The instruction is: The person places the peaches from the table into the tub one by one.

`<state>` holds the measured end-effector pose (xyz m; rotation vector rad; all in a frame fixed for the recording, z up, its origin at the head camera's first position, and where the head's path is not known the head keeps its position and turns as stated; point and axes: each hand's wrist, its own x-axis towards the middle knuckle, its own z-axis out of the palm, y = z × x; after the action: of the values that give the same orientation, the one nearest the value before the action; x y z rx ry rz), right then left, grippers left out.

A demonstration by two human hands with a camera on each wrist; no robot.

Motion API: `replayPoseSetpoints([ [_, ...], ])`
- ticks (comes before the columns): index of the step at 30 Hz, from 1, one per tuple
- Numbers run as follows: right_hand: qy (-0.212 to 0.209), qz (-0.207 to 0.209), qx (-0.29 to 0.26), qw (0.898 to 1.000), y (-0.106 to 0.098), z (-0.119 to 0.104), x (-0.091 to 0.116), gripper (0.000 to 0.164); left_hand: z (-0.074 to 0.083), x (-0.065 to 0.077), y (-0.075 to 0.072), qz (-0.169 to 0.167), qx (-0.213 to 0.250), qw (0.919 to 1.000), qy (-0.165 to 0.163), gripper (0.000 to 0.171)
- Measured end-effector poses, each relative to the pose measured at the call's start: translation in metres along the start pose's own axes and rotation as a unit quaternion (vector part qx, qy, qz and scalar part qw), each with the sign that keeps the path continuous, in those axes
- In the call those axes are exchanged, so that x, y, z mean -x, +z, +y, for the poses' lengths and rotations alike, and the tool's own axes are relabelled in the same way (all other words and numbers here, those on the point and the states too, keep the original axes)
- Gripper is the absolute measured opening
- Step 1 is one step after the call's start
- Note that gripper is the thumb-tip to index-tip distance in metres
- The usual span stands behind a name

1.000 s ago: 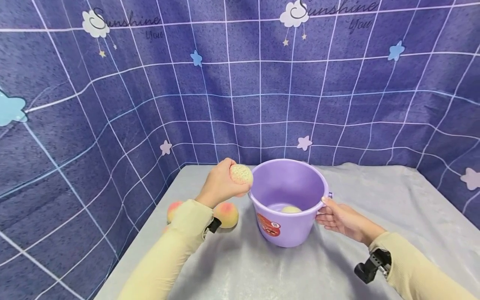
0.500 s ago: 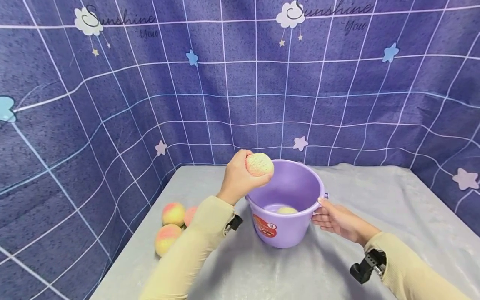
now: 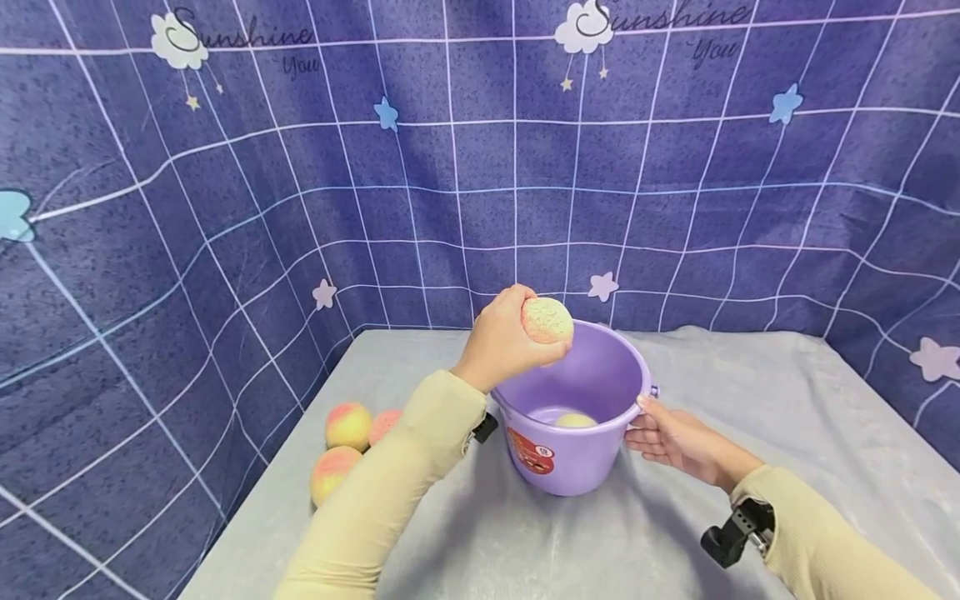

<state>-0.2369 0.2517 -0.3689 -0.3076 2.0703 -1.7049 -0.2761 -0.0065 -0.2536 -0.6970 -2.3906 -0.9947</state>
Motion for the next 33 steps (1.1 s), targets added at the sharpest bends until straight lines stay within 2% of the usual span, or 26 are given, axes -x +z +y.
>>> replayPoseSetpoints([
  [8, 0.005, 0.01, -0.001, 1.0, -0.002, 0.0, 0.0, 0.085, 0.007, -0.011, -0.002, -0.088, -0.02, 0.9956, -0.024, 0.051],
  [18, 0.003, 0.01, -0.001, 1.0, -0.001, 0.001, 0.0, 0.084, 0.012, -0.022, 0.002, -0.179, -0.064, 0.9812, -0.033, 0.041],
  [24, 0.003, 0.009, 0.007, 1.0, -0.003, 0.003, 0.004, 0.082, 0.013, -0.025, 0.005, -0.237, -0.106, 0.9653, -0.026, 0.043],
  [33, 0.003, 0.005, 0.007, 1.0, -0.001, 0.002, -0.002, 0.081, 0.006, -0.033, 0.003, -0.287, -0.137, 0.9468, -0.048, 0.047],
])
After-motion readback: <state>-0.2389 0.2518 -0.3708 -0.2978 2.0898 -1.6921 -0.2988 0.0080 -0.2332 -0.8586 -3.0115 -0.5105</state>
